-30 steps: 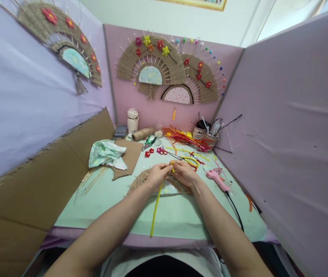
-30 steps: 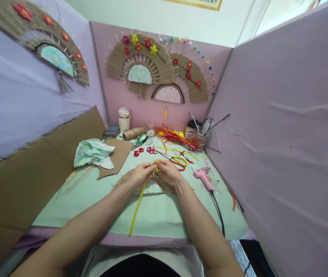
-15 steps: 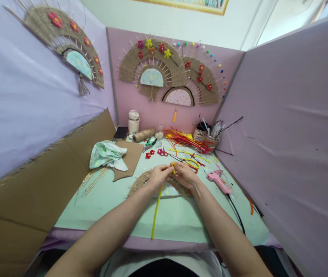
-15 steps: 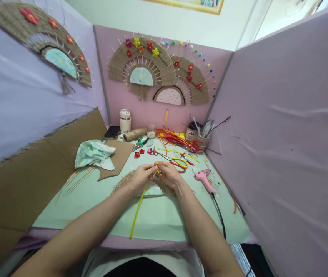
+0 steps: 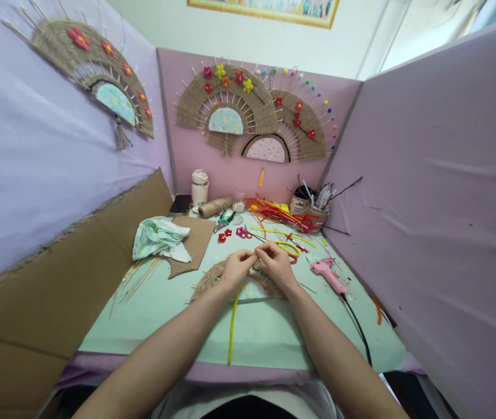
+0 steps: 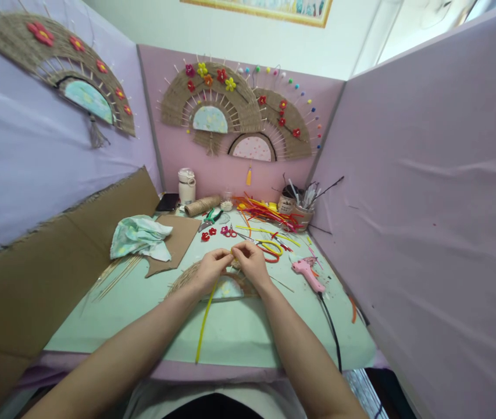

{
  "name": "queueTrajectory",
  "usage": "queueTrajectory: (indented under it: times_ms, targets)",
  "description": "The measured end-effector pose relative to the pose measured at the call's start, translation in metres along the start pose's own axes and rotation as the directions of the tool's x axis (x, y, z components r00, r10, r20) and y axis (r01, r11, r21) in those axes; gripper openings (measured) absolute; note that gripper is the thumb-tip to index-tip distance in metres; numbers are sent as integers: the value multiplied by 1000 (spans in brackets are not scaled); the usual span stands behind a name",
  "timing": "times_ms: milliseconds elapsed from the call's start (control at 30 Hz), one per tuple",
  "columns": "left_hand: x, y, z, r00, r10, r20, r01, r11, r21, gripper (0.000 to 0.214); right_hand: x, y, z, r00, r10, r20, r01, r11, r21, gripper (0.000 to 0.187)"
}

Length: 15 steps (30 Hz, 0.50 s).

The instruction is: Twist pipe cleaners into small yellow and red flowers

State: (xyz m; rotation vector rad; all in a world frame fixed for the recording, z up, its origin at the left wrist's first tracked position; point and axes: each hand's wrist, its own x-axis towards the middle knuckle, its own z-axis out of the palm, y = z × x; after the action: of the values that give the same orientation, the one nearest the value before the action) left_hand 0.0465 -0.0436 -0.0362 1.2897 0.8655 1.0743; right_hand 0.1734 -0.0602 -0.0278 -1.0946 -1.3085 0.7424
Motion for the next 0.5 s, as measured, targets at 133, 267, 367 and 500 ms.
queueTrajectory:
  times_ms: [133,267,367,500]
  targets:
    - [3,0,-2,994,-81,78,94,978,-188,27,2,2,-1,997,78,-3,-78,993,94,28]
    - [5,1,-4,992,-111,65,126,944,-306,24,4,7,-2,981,190,36,-191,981,43,32]
    - [5,3,-5,995,-85,52,98,928,-359,16,3,9,-1,971,200,134,-199,980,-19,31]
    - [6,9,-6,985,-167,47,169,863,-475,9,2,7,0,972,179,149,-181,983,-1,25]
